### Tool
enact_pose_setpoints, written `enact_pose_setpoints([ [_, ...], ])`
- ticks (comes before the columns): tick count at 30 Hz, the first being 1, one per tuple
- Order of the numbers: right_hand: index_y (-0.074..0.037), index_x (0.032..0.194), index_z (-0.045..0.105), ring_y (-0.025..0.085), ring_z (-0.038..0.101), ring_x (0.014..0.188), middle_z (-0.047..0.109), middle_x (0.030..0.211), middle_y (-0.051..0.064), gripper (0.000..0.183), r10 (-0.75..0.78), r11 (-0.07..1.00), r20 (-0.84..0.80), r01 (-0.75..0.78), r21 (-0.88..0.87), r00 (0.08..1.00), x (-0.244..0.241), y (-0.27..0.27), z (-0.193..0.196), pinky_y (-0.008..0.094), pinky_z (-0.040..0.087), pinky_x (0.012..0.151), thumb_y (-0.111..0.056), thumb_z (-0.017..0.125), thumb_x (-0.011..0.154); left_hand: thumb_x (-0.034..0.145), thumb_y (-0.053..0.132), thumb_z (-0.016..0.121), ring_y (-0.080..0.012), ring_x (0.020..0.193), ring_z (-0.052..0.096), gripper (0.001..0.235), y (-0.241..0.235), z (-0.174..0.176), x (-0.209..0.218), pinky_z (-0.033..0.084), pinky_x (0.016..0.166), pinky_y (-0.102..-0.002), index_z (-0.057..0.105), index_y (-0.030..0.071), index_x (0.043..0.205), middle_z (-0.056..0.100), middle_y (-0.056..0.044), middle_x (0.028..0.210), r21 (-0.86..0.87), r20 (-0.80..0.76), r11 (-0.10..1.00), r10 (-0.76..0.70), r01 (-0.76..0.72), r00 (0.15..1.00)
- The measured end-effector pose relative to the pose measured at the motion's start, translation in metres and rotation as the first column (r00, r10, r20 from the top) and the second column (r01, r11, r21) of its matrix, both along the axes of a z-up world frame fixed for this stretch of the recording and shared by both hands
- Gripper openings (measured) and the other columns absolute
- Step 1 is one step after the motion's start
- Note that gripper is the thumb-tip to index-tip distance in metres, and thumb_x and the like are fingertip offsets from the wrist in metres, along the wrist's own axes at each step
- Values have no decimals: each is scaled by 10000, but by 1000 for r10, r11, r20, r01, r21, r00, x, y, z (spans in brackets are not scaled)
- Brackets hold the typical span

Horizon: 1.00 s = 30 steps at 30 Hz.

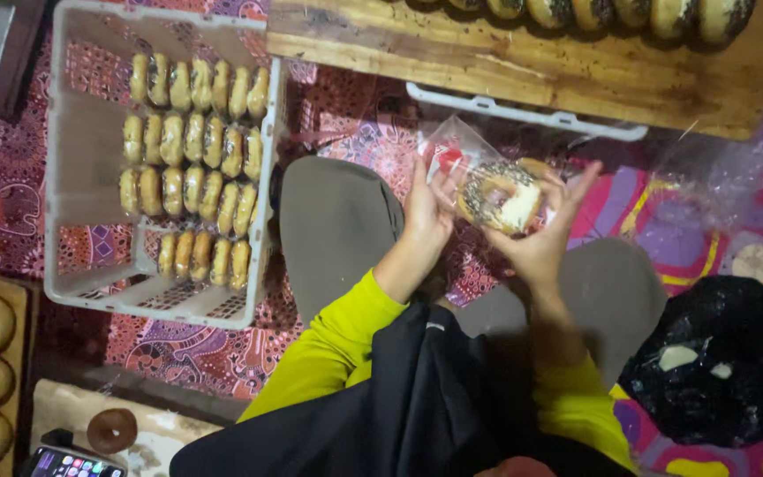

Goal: The person sits on the floor and repeatedly picks up pastries from a wooden board, places them into small plastic bags, and arranges the packaged pastries in a white plastic crate. The person handles the pastries one at a time throughout the episode.

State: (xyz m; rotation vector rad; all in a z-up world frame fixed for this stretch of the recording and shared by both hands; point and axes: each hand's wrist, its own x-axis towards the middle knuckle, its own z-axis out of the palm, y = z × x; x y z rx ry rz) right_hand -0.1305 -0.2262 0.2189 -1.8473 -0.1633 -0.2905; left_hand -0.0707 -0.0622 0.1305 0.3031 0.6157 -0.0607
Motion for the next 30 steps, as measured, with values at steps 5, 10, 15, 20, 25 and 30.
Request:
enact_pose_setpoints([
  [5, -153, 1695, -92, 297, 625, 1309, 473, 1536, 252, 1505, -81, 973, -94, 58, -223, 992, 2, 51, 18, 424, 490, 1165, -118, 1015, 676, 955, 130, 726, -169, 1028, 673, 468, 2, 7, -36, 508, 800, -301, 526, 150, 1378, 686, -89, 1234, 220, -10, 973, -75, 75, 997],
  [10, -98, 1661, -106, 422, 501, 1361, 308, 1556, 366, 1468, 507, 857, -7, -505, -106, 862, 33, 66, 5, 477, 398, 1107, -81, 985, 679, 909, 200, 725, -286, 948, 731, 326, 71, -31, -23, 639, 854, -433, 618, -1, 1142, 692, -145, 1067, -71, 1, 993, -93, 93, 996],
  [15, 19, 1358, 629, 207, 652, 943, 725, 1067, 125, 456, 57, 983, -316, 3, 185, 947, 88, 23, -104, 324, 540, 857, 16, 803, 937, 894, 191, 727, -259, 1018, 723, 356, 199, -28, -31, 644, 862, -405, 618, 57, 1205, 707, -103, 1131, 44, -64, 986, 163, -161, 984],
  [20, -30, 1074, 745, 255, 666, 827, 670, 967, 139, 261, -123, 825, -460, -167, -540, 879, 83, 34, -192, 378, 531, 764, -154, 835, 863, 908, 287, 686, -311, 997, 740, 476, 303, 14, -53, 648, 780, -397, 599, 34, 1302, 726, -163, 1173, -1, 15, 997, 81, -81, 997],
  [25, -68, 1138, 790, 346, 610, 988, 602, 1120, 147, 455, -55, 703, 23, 55, -709, 998, 42, 86, -198, 424, 512, 830, -281, 908, 753, 962, 213, 675, -299, 1072, 721, 380, 365, 18, -66, 648, 874, -456, 599, 82, 1311, 699, -111, 1210, 252, 125, 934, 226, -251, 966],
  [30, -131, 1213, 818, 292, 611, 1031, 627, 1113, 121, 280, -108, 860, -96, 44, -508, 990, 42, 85, -205, 392, 504, 919, -136, 786, 935, 939, 200, 678, -301, 1094, 733, 393, 400, -17, -49, 655, 894, -453, 619, 75, 1307, 714, -125, 1230, 300, 76, 909, 281, -290, 957],
])
